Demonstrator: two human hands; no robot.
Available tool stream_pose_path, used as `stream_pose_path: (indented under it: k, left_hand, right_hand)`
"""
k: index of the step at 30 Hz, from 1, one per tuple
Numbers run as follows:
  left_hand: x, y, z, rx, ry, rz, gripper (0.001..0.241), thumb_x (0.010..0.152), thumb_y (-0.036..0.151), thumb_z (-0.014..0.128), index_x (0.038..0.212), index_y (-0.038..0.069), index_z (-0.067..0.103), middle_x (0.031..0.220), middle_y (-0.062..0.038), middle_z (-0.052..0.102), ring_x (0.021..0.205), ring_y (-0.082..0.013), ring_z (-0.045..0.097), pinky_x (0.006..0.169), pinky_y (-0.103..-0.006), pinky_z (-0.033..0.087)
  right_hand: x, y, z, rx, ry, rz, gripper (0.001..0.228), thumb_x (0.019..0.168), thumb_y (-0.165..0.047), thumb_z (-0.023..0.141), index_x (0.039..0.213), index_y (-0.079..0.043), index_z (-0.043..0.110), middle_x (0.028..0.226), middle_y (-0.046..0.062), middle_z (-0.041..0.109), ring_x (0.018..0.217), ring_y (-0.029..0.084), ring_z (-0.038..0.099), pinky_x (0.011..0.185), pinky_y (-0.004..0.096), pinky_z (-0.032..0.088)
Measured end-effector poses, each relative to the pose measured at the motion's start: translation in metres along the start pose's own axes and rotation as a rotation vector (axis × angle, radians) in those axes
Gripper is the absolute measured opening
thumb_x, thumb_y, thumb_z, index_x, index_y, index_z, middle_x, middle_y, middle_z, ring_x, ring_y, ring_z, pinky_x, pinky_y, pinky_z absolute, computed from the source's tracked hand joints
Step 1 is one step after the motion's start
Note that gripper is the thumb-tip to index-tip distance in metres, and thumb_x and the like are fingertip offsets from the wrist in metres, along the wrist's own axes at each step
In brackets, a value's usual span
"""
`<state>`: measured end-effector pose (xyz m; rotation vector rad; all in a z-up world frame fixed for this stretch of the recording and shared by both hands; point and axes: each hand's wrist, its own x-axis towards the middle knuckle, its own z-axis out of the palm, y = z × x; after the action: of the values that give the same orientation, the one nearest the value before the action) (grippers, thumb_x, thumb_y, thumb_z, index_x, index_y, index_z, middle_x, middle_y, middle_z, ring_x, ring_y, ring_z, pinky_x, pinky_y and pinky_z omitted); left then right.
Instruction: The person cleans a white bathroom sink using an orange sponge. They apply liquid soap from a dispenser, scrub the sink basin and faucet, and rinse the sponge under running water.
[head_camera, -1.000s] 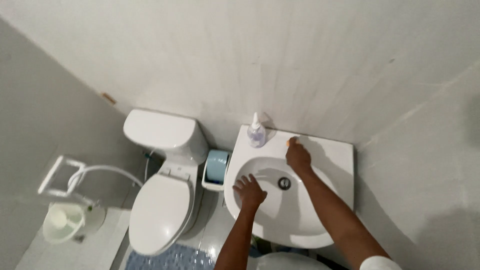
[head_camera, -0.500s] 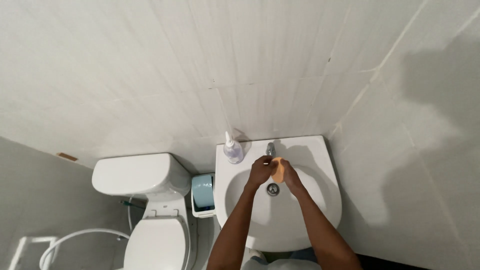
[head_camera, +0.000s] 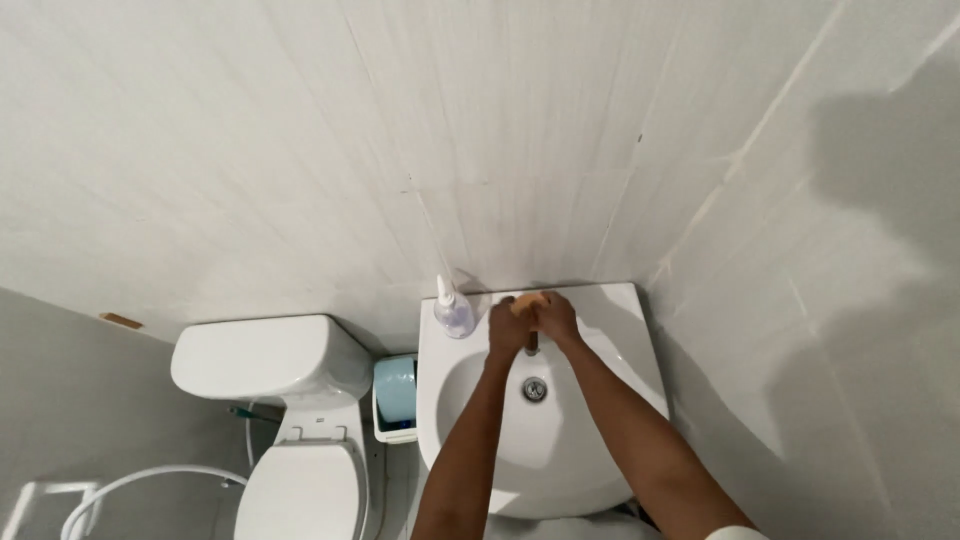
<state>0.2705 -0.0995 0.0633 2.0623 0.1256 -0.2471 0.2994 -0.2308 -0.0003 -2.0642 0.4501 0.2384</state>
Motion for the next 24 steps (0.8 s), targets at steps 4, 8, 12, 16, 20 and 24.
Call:
stream_pose_path:
  k: [4,8,12,16,20,24]
  left_hand:
    - [0.004,-0.008,0.025,0.118,-0.024,0.004,0.045,0.103,0.027,0.053,0.133,-0.006,0.060,0.119,-0.025,0.066,0.115,-0.0409,0.067,0.096,-0.0482,0.058]
    - [-0.005,0.011,0.024,0.097,-0.047,-0.060,0.046,0.100,0.033,0.054,0.123,-0.006,0.063,0.111,-0.027,0.067,0.109,-0.0446,0.068,0.089,-0.0497,0.059]
    - [0.007,0.017,0.025,0.179,-0.058,-0.174,0.060,0.098,0.028,0.055,0.142,-0.007,0.037,0.119,-0.033,0.064,0.113,-0.0472,0.067,0.095,-0.0538,0.059]
    - [0.037,-0.003,0.039,0.294,-0.096,-0.163,0.055,0.096,0.023,0.057,0.136,-0.010,0.039,0.117,-0.032,0.064,0.111,-0.0481,0.068,0.094,-0.0542,0.058]
    - [0.045,-0.003,0.042,0.239,-0.041,-0.221,0.055,0.089,0.024,0.065,0.128,-0.008,0.043,0.116,-0.029,0.064,0.111,-0.0473,0.068,0.097,-0.0557,0.056]
    - [0.029,0.009,0.035,0.196,0.018,-0.269,0.051,0.089,0.023,0.066,0.126,-0.008,0.051,0.112,-0.027,0.067,0.109,-0.0438,0.070,0.095,-0.0539,0.057]
  right_hand:
    - [-0.033,-0.005,-0.013,0.100,-0.079,0.055,0.065,0.097,-0.058,0.058,0.148,-0.018,0.057,0.115,0.018,0.073,0.092,0.028,0.075,0.084,0.041,0.061]
    - [-0.068,-0.015,-0.022,-0.036,-0.145,-0.043,0.060,0.099,-0.046,0.051,0.146,-0.009,0.057,0.121,0.024,0.070,0.105,0.037,0.069,0.092,0.047,0.057]
    - [-0.102,-0.030,-0.035,-0.218,-0.228,-0.155,0.054,0.100,-0.030,0.043,0.142,0.002,0.058,0.128,0.033,0.066,0.122,0.048,0.063,0.103,0.054,0.053]
    - [-0.116,-0.016,-0.036,-0.428,-0.254,-0.255,0.049,0.103,-0.021,0.037,0.137,0.007,0.059,0.126,0.034,0.066,0.114,0.048,0.066,0.096,0.053,0.056]
    - [-0.122,-0.030,-0.051,-0.165,-0.317,-0.053,0.061,0.105,-0.047,0.033,0.156,-0.013,0.042,0.149,0.021,0.054,0.138,0.041,0.050,0.111,0.049,0.045]
    - [-0.145,-0.048,-0.068,-0.025,-0.329,-0.006,0.069,0.104,-0.044,0.049,0.164,-0.017,0.028,0.144,0.014,0.062,0.141,0.037,0.050,0.118,0.049,0.041]
